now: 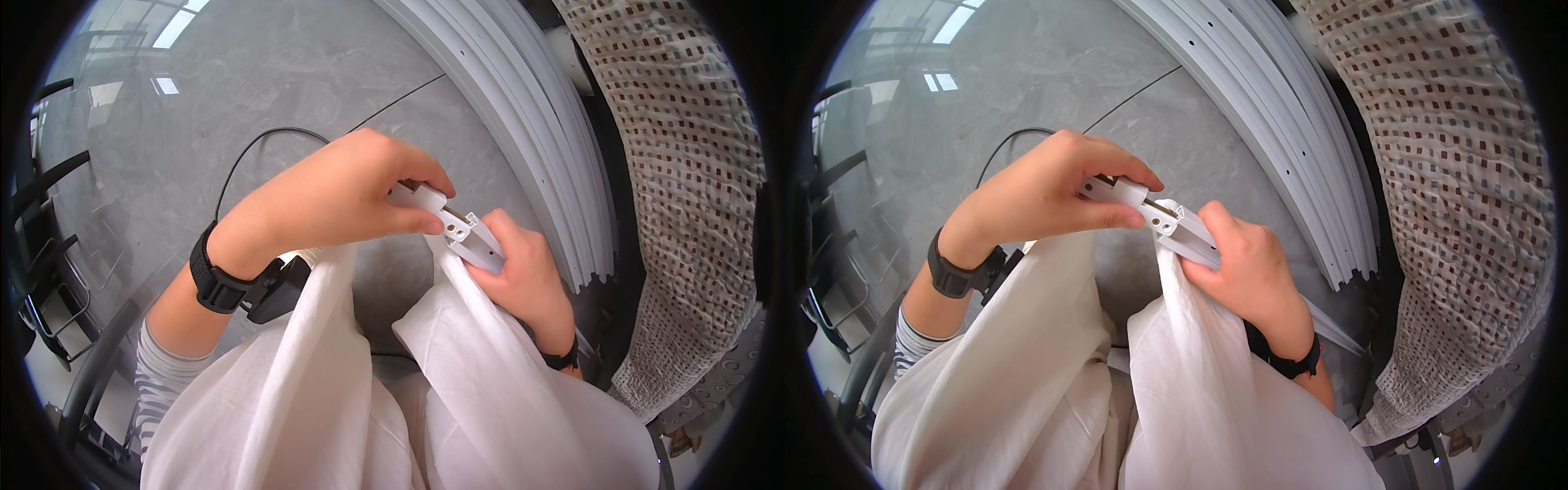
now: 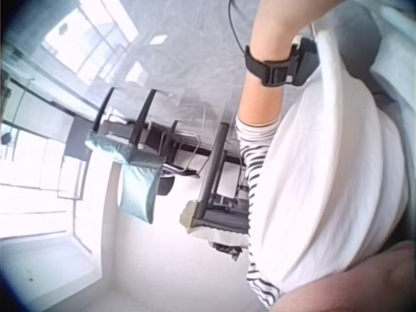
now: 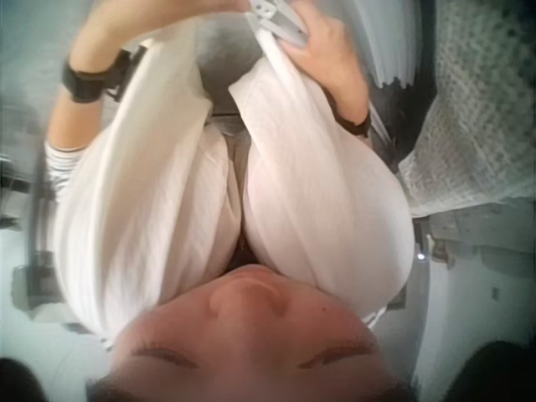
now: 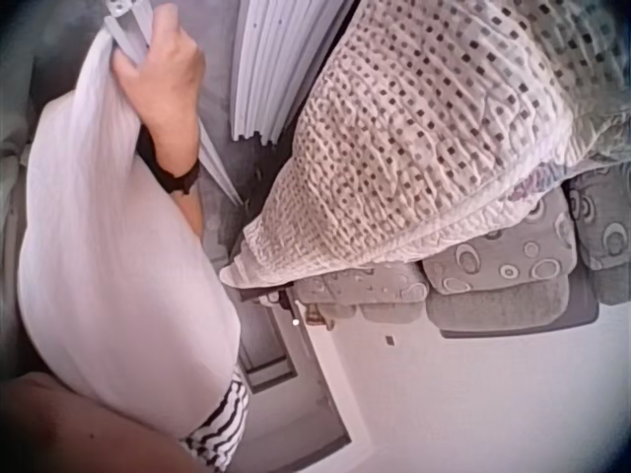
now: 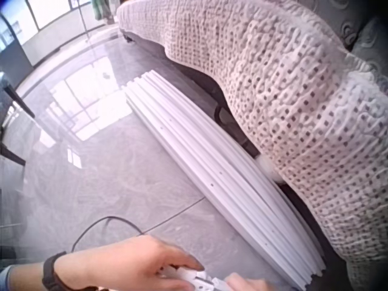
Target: The person sits on the floor and assembles furniture components by inserting copper wires into white plastic channels and attaching white plastic brackets. The person handles multiple long white plastic pieces and small white brackets, organizing them on the floor and a nearby sofa.
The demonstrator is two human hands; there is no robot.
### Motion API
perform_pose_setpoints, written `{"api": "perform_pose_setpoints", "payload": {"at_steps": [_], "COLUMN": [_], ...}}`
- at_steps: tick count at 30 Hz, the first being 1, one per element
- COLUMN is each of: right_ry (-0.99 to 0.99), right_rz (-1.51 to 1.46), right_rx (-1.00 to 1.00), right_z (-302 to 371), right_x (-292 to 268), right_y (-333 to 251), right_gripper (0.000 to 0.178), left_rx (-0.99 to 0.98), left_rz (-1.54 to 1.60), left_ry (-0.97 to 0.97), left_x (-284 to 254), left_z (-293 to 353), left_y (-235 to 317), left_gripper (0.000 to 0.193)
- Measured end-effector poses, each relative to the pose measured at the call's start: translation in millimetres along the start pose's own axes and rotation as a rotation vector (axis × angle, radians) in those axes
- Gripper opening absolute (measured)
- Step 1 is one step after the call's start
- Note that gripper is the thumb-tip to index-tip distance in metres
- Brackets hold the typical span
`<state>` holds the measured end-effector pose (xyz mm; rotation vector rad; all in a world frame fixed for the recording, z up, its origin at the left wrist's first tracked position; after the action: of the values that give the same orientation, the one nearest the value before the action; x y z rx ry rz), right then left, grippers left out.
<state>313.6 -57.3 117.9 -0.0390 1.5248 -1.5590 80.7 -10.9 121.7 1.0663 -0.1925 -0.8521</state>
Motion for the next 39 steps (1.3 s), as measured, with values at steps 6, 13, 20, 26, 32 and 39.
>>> {"api": "perform_pose_setpoints", "payload": {"at_steps": [6,13,20,26,32,39], "right_ry": [-0.01,-0.063,-0.087,-0.095,-0.108,-0.13], "right_rz": [0.019,0.046,0.019,0.009,0.012,0.036], "right_rx": [-0.017,-0.029,-0.056,-0.071,-0.075,-0.131], "right_z": [1,6,10,10,9,10], "right_x": [6,9,17,19,22,26], "right_y": [2,1,0,-2,0,0], "right_gripper": [0.033,0.035,0.038,0.039,0.04,0.04], "left_rx": [0.002,-0.019,-0.084,-0.086,-0.125,-0.143], "left_rz": [-0.043,-0.045,-0.016,0.006,0.022,0.042], "left_ry": [-0.02,-0.095,-0.149,-0.138,-0.13,-0.153], "left_x": [1,6,15,20,24,29], "left_z": [1,5,7,11,12,12], "left_y": [0,4,3,2,0,1], "left_gripper": [0.033,0.032,0.028,0.028,0.028,0.031]}}
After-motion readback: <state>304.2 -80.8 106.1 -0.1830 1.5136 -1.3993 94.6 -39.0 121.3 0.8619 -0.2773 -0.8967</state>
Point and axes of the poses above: each hand's wrist, its own z-axis away from the middle knuckle, its own x-axis out of the palm, y = z × x, the point moved 2 cm from there along -z, towards the middle knuckle, and after that the axes turned 13 degrees about -x, right-handed, at the moved point
